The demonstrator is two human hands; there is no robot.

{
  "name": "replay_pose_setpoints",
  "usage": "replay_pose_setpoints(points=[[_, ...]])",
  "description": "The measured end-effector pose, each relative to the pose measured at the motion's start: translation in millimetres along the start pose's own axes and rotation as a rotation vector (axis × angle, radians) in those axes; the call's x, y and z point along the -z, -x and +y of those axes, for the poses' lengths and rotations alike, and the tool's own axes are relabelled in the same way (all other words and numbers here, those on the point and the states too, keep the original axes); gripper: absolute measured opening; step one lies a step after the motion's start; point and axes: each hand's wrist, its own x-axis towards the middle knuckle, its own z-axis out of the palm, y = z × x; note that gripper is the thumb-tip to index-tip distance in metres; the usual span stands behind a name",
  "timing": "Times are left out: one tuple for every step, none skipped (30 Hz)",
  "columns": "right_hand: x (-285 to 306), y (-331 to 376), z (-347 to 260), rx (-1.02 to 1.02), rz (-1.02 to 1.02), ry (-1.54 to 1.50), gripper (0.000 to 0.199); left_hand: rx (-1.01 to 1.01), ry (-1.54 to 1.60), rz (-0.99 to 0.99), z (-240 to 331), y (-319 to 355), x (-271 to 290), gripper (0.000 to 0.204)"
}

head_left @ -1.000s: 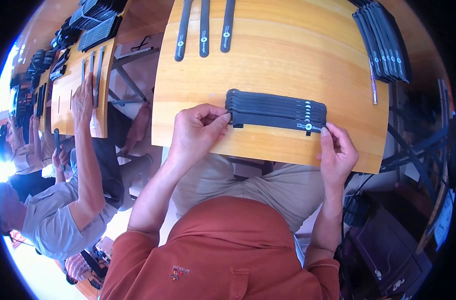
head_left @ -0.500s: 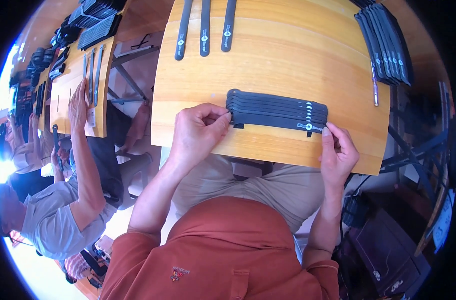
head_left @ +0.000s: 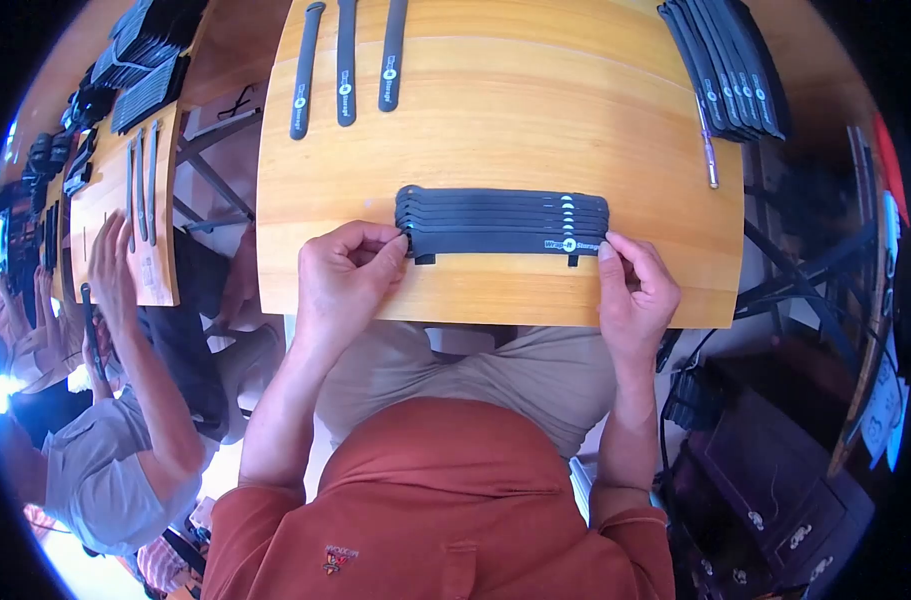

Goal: Sorting and stacking small black textile straps on a wooden table in a workshop environment.

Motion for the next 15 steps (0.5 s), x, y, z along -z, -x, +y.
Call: replay_pose_setpoints(points=[[-0.3,-0.1,0.4,0.005,0.001,0.012,0.013,0.004,0.003,0.005,0.5,0.1,-0.2,0.01],[-0.5,-0.2,0.8,0.01,0.001,0.023,0.013,0.009,0.005,0.009,0.6,-0.1,-0.3,0.01],[-0.5,-0.3,1.2,0.009,0.002,0.024,0.013,0.009,0.005,0.007,0.4,-0.5,0.0,0.01],[-0.9,0.2,1.7,0.018,0.002,0.04,0.013,0.008,0.005,0.006,-0.3,-0.1,0.6,0.01],[-1.7,0.9,2.2,0.027,0.001,0.055,0.013,0.007,0.005,0.005,-1.0,0.1,1.0,0.01],[-2.7,1.3,1.6,0.024,-0.001,0.054,0.013,0.01,0.003,0.006,-0.7,0.1,1.2,0.01],[-3.6,0.9,-0.9,0.012,0.011,0.041,0.013,0.016,-0.002,0.005,0.5,0.2,1.6,0.01],[-4.5,0.8,-2.6,-0.001,0.023,0.027,0.013,0.022,-0.008,0.005,1.2,0.1,1.9,0.01],[-4.1,0.9,-2.3,-0.004,0.017,0.024,0.013,0.027,-0.01,0.009,1.3,-0.4,1.9,0.01],[-2.7,0.9,-0.9,0.002,0.011,0.034,0.013,0.025,-0.011,0.001,1.4,-0.9,2.1,0.01],[-1.7,1.1,0.3,0.008,0.006,0.044,0.013,0.023,-0.013,-0.006,1.4,-1.0,2.4,0.01],[-1.8,1.7,0.9,0.005,-0.001,0.037,0.013,0.029,-0.017,0.001,0.4,-0.7,2.7,0.01],[-2.3,1.7,1.4,0.0,0.011,0.03,0.013,0.027,0.003,-0.006,-1.1,-1.2,2.9,0.01],[-2.7,1.7,1.8,-0.004,0.023,0.022,0.012,0.025,0.023,-0.014,-1.8,-1.5,3.2,0.011],[-2.8,1.4,1.9,-0.005,0.019,0.016,0.012,0.028,0.019,-0.008,-1.3,-1.5,3.2,0.011]])
